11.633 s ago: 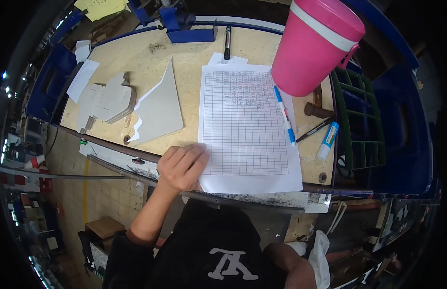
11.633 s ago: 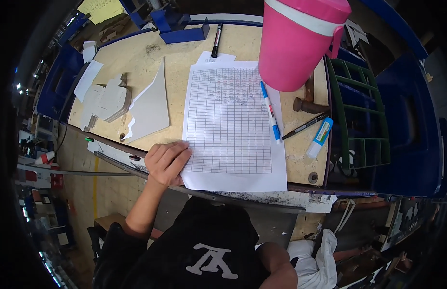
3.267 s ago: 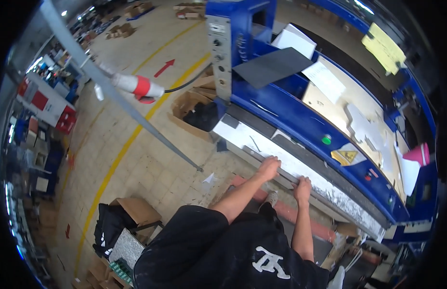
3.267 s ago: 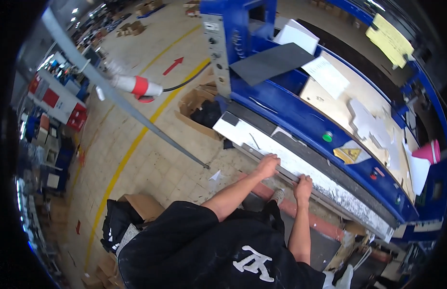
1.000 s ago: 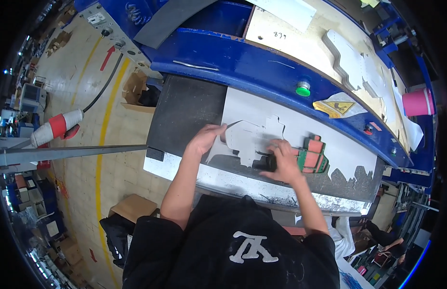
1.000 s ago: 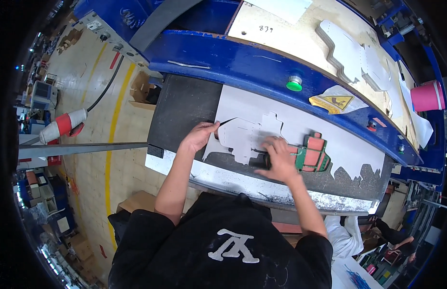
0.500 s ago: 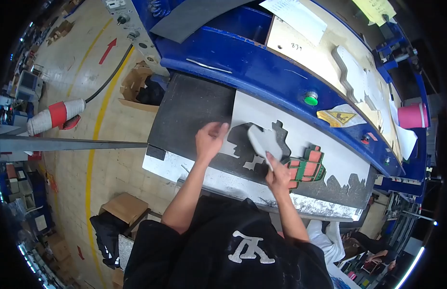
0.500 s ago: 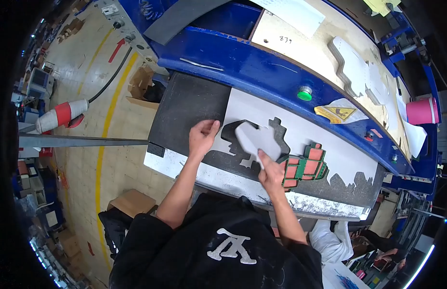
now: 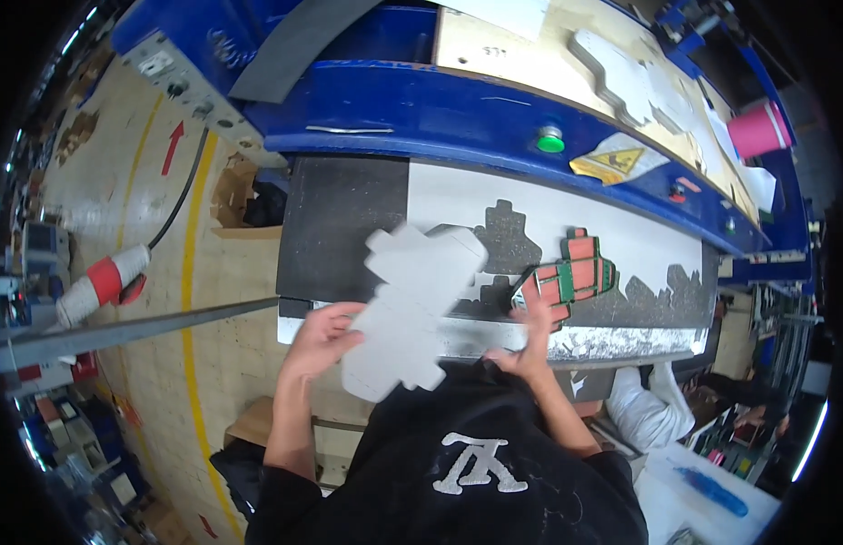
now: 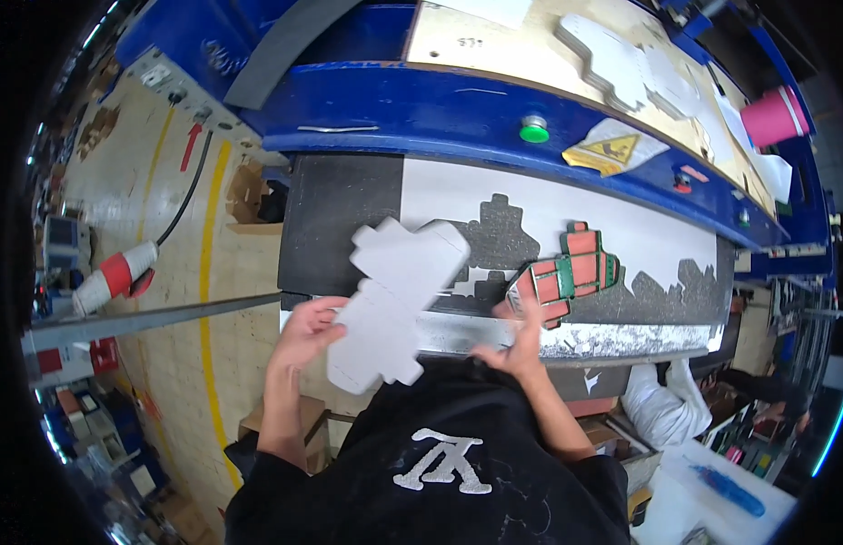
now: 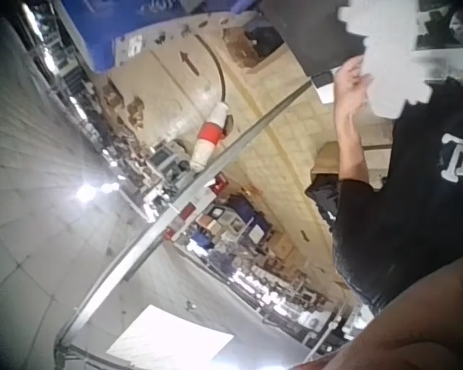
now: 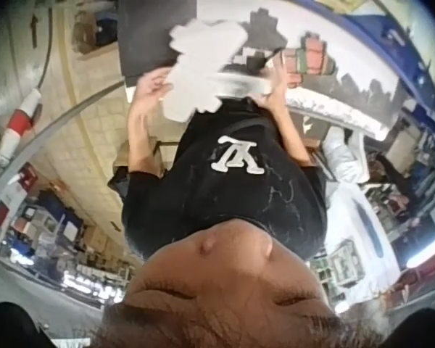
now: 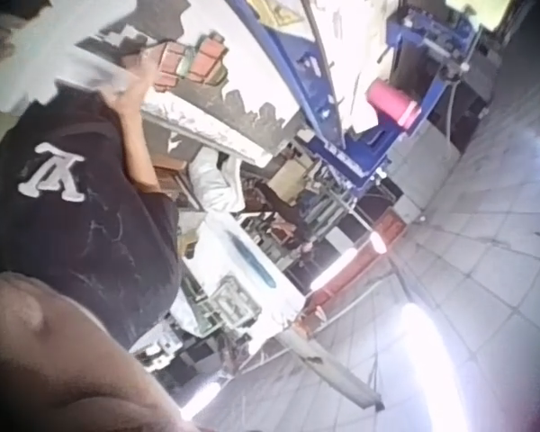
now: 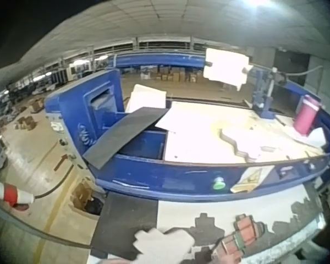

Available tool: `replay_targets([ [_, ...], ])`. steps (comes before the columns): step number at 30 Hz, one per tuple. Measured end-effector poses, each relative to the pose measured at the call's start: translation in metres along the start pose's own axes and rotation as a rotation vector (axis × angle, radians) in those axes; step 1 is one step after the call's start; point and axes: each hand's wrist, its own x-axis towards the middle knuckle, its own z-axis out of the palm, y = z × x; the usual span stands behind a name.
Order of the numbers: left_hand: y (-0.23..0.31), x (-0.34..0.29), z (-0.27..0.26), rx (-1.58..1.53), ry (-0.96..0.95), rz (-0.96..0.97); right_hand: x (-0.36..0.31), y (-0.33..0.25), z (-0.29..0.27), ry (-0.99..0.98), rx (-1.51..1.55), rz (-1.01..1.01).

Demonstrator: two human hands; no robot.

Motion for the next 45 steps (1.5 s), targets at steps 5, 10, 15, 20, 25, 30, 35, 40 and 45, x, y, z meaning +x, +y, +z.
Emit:
replay_targets([
  [5,-0.031,0.058,-0.06,0.688,0.61,0.089,0.011,0.097,0.014,0.514,-0.336,1.108],
  [10,-0.042,0.093,-0.038,0.95,0.97,0.327,0.042,0.125,0.03,0.269,-0.673,1.399],
  [15,-0.047,0.115,0.055,0.927,0.743,0.427,0.051,0.146,-0.032,-0.066,-0.275,0.7],
  [20,-0.041,0.149,0.177,0.855,0.456,0.437,0.052,0.211,-0.092,-0.428,-0.302,0.206],
  [25,-0.048,0.199,0.314,0.964,0.245,0.489,0.006,0.26,-0.111,-0.081,-0.283,0.56],
  [30,-0.057,0.239,0.354,0.824,0.465,0.336,-0.018,0.309,-0.111,-0.128,-0.134,0.407],
  [35,-0.05,0.272,0.336,0.824,0.457,0.43,-0.028,0.327,-0.104,0.122,-0.16,0.386],
  [40,-0.051,0.29,0.327,0.953,0.45,0.44,-0.027,0.335,-0.117,0.069,-0.066,0.443],
  [45,-0.06,0.293,0.326,0.942,0.454,0.524,-0.016,0.35,-0.136,-0.045,-0.091,0.415],
])
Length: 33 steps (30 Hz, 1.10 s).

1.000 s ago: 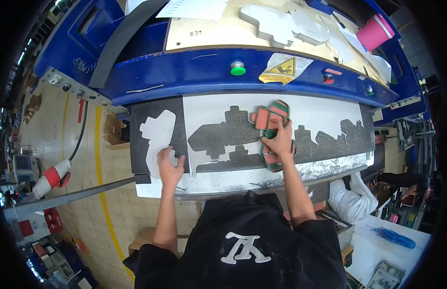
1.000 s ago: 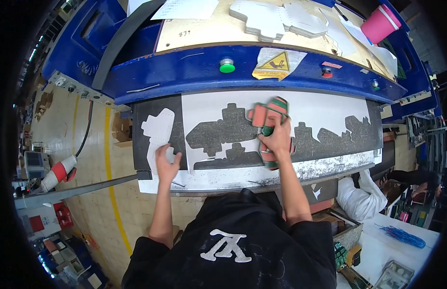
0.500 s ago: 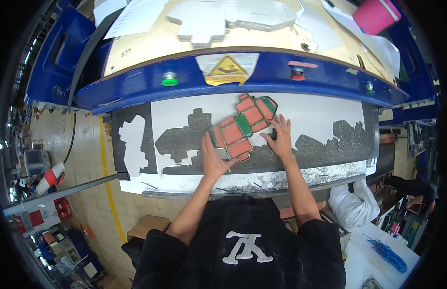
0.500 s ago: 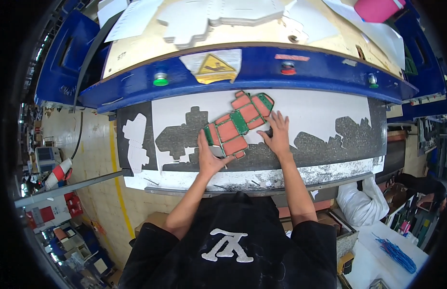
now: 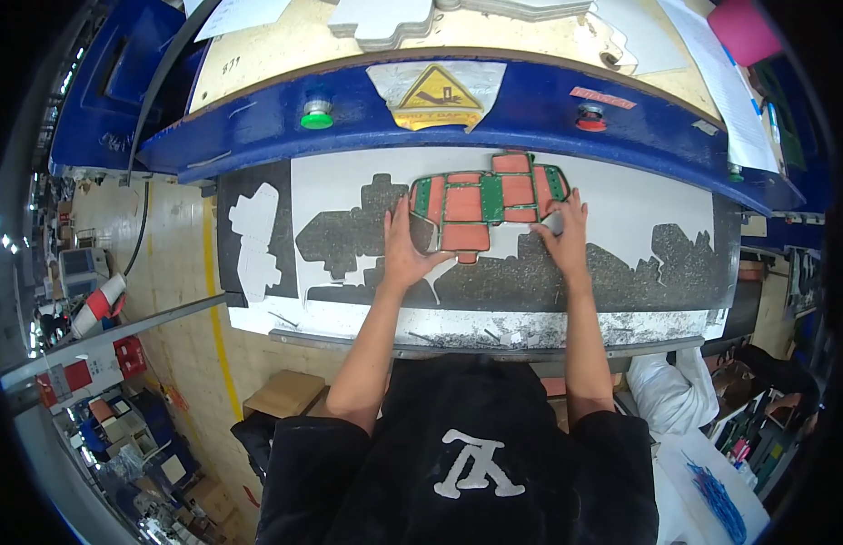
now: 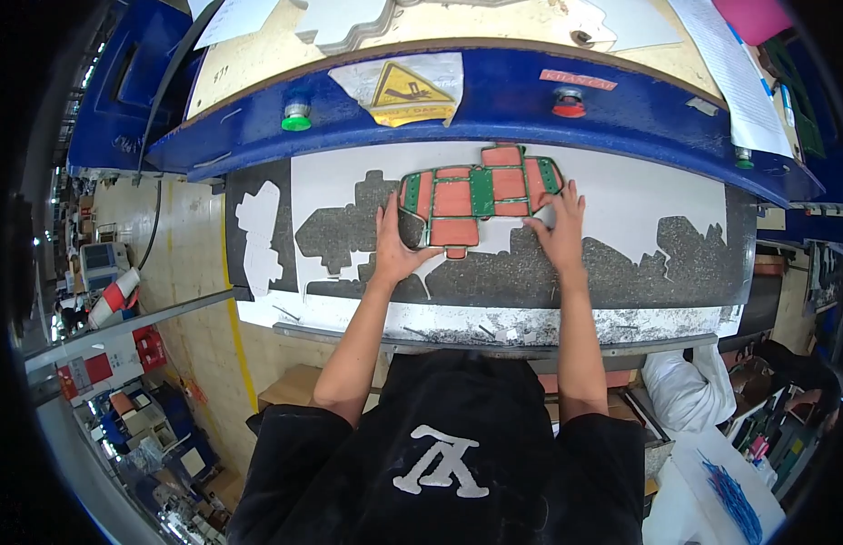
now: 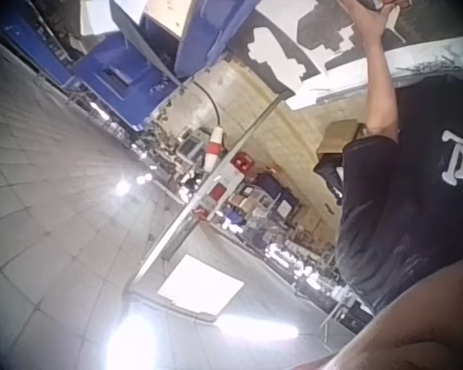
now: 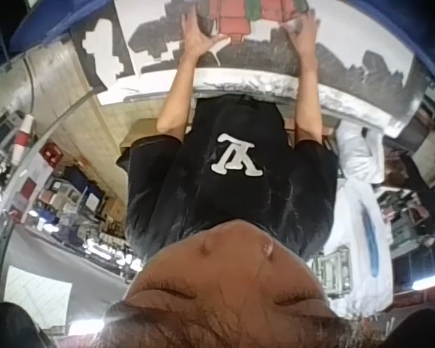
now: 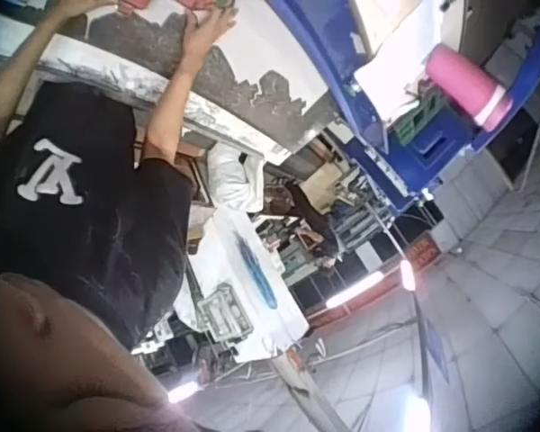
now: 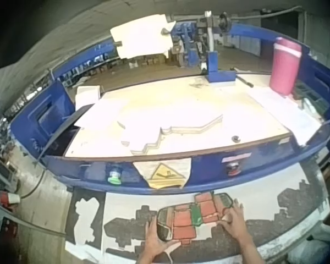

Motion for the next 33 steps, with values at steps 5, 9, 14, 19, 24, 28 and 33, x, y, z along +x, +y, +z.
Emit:
replay_targets([
  [5,-0.002,0.001,0.003,-0.007,0.018,-0.006,0.002,0.01,-0.002,0.021,0.0,-0.099],
  [9,-0.003,0.001,0.003,-0.019,0.003,-0.041,-0.001,0.011,0.003,0.05,-0.007,-0.143],
  [14,-0.007,-0.001,0.004,-0.049,0.027,-0.038,0.001,0.014,0.004,0.012,0.005,-0.117],
  [19,-0.01,-0.001,0.008,-0.071,0.074,0.038,0.001,0.019,0.002,0.024,-0.007,-0.103],
  [24,-0.011,-0.001,0.009,-0.037,0.088,0.022,0.002,0.018,0.001,0.029,0.013,-0.137],
  [28,-0.01,-0.003,0.01,-0.031,0.071,-0.025,0.004,0.015,-0.003,0.024,0.032,-0.144],
  [33,-0.01,-0.003,0.011,-0.039,0.081,-0.042,0.004,0.011,-0.003,0.026,0.04,-0.145],
])
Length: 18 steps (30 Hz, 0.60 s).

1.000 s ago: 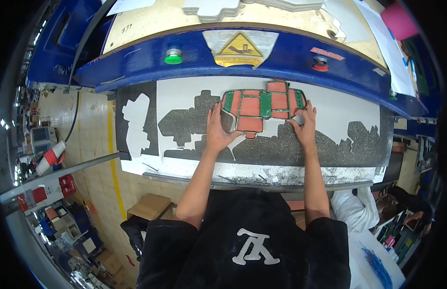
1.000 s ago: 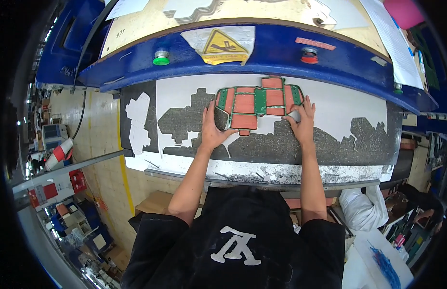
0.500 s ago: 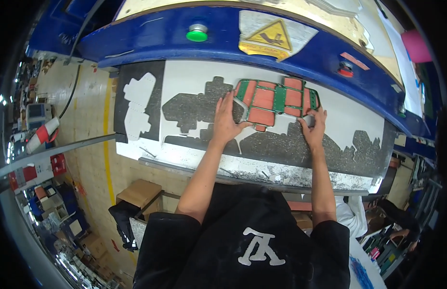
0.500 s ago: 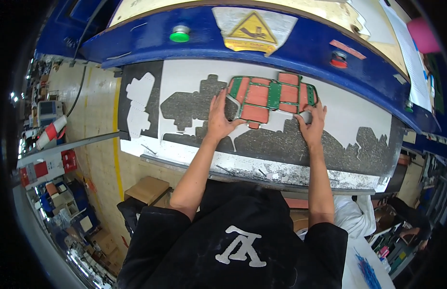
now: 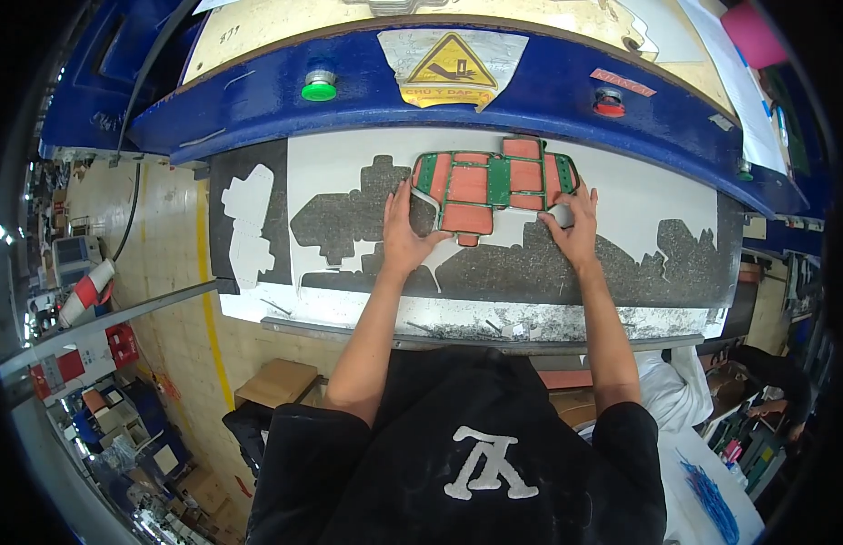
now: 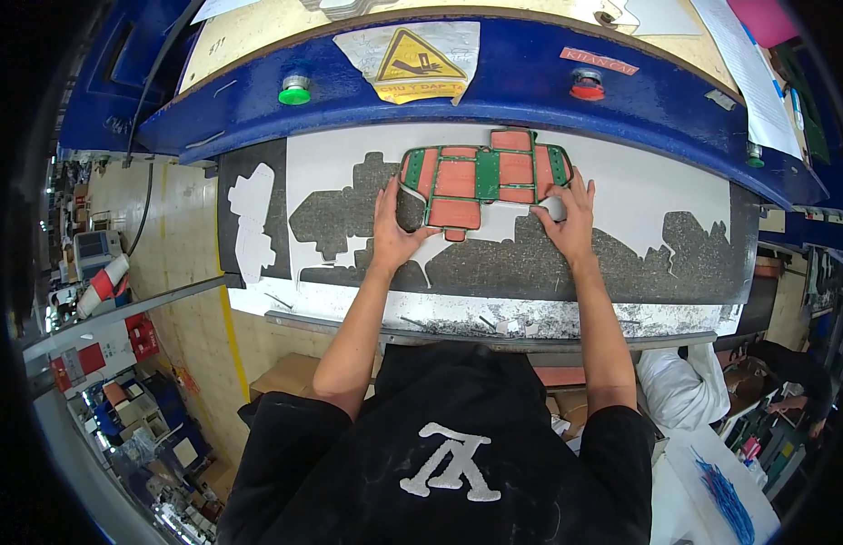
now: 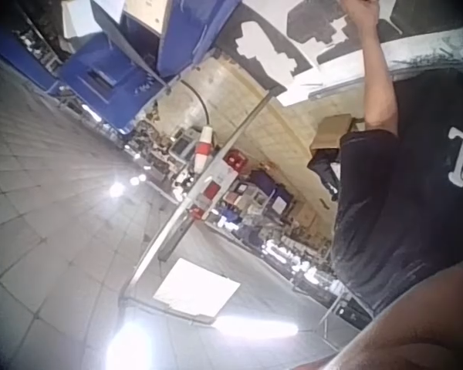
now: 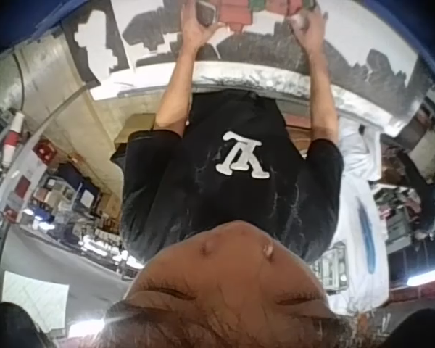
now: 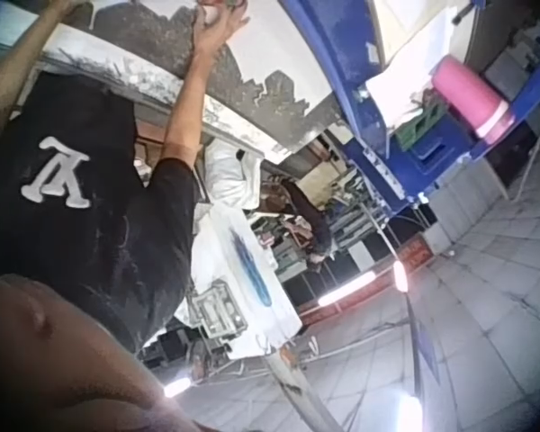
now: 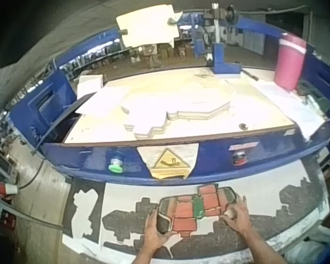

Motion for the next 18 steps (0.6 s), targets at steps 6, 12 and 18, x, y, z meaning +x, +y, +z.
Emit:
replay_targets([
  [6,-0.0003,0.0,0.0004,-0.016,-0.006,-0.029,0.0002,-0.0011,0.0031,-0.02,-0.05,0.01],
  [12,-0.0036,-0.0013,0.0013,-0.078,0.076,-0.014,-0.0005,0.0025,0.0042,-0.05,-0.051,-0.024],
  [18,-0.0065,-0.0003,-0.003,-0.134,0.073,0.021,0.0001,0.0039,0.0056,-0.036,-0.079,-0.045],
])
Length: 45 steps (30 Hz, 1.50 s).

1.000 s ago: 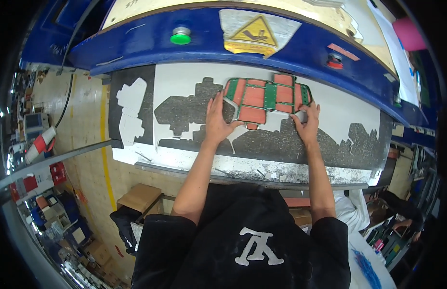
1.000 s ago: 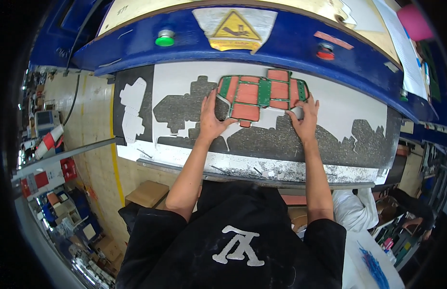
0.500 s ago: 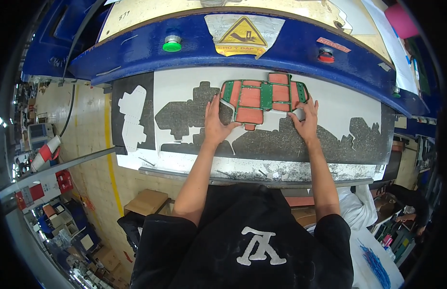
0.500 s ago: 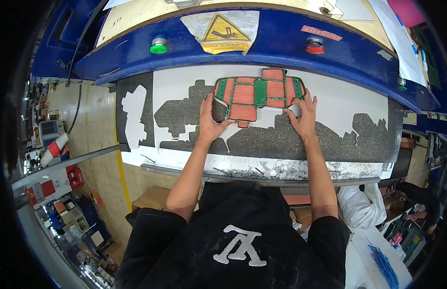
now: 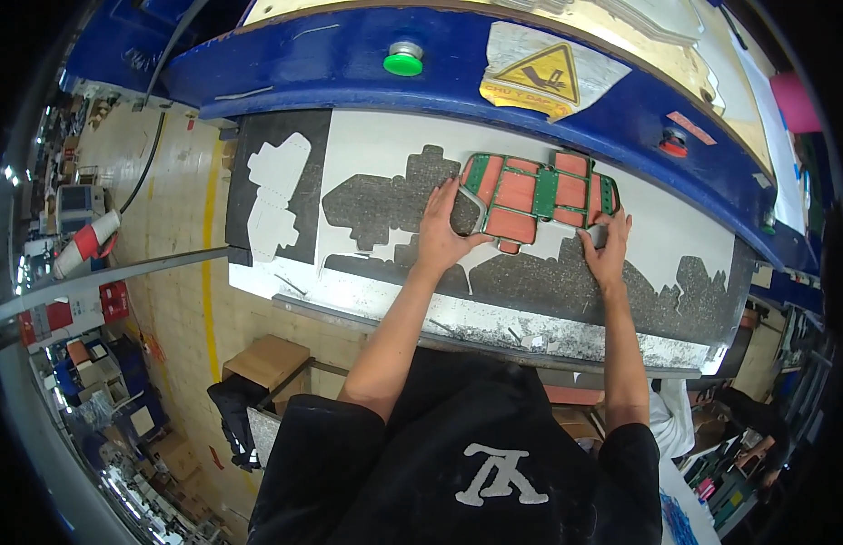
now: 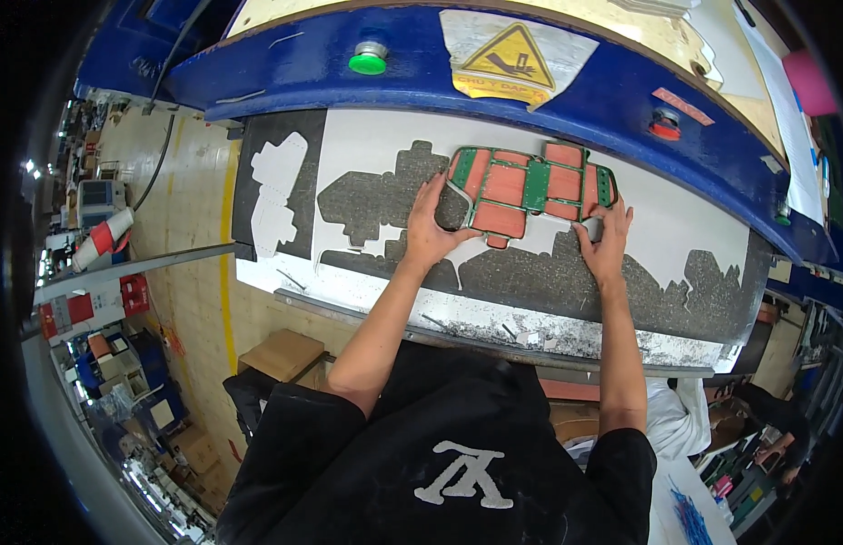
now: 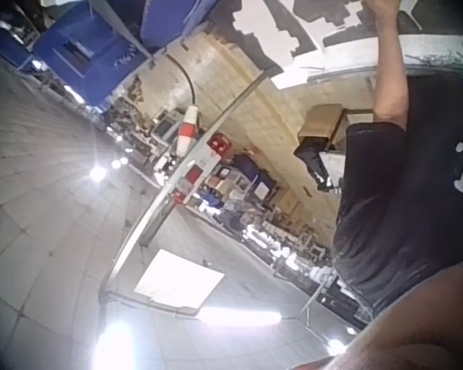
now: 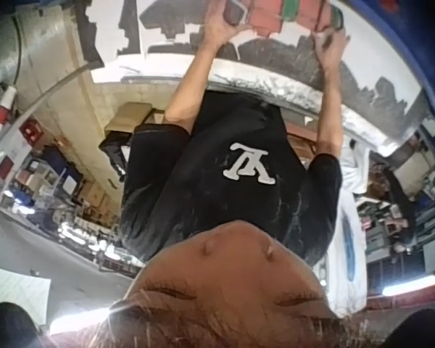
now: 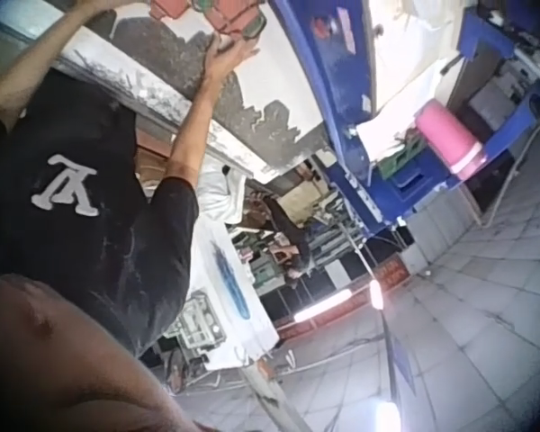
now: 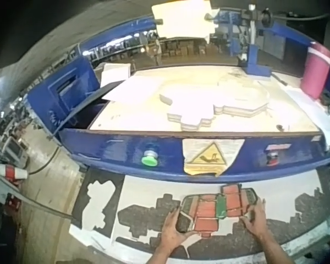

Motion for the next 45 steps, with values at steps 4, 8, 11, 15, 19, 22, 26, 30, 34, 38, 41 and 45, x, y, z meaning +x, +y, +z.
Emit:
replay_targets([
  [4,0.0021,-0.0011,-0.0013,-0.023,0.017,-0.011,0.0001,0.0001,0.0,-0.019,-0.003,0.014],
  [8,0.0013,-0.0012,-0.0001,-0.02,0.02,-0.006,-0.0011,0.0006,0.0002,-0.023,0.019,0.03],
  [11,-0.0006,-0.001,0.001,-0.008,0.018,0.013,-0.0015,0.001,0.0008,-0.003,0.019,0.012],
  [15,-0.001,-0.0025,0.0021,0.023,0.021,0.018,-0.0018,0.001,0.0005,-0.029,0.035,0.068],
  [19,-0.0001,-0.0017,0.0033,0.048,0.009,0.014,0.0002,0.0015,0.0003,-0.015,0.099,0.082],
  [22,-0.0002,-0.0016,0.0047,0.068,0.007,0.004,0.0006,0.0013,0.0014,-0.011,0.081,0.077],
  [26,-0.0012,-0.002,0.0066,0.07,-0.001,0.026,0.0006,-0.0004,0.0026,-0.008,0.045,0.091],
  [30,-0.0015,-0.0022,0.0064,0.064,0.012,0.022,0.0013,-0.0038,0.0017,0.009,0.037,0.067],
  [34,-0.0018,-0.0009,0.0044,0.079,0.007,0.025,0.0025,-0.0065,0.0011,0.014,0.034,0.052],
  [38,-0.0013,-0.0007,0.0038,0.078,-0.019,-0.007,0.0022,-0.0051,0.002,0.001,0.037,0.056],
  [41,-0.0005,-0.0013,0.0031,0.051,-0.01,-0.014,0.0011,-0.0021,0.0027,0.0,0.022,0.05],
  [45,0.001,-0.0021,0.0018,-0.013,-0.014,-0.078,0.0003,0.0013,0.0035,-0.016,0.02,0.079],
])
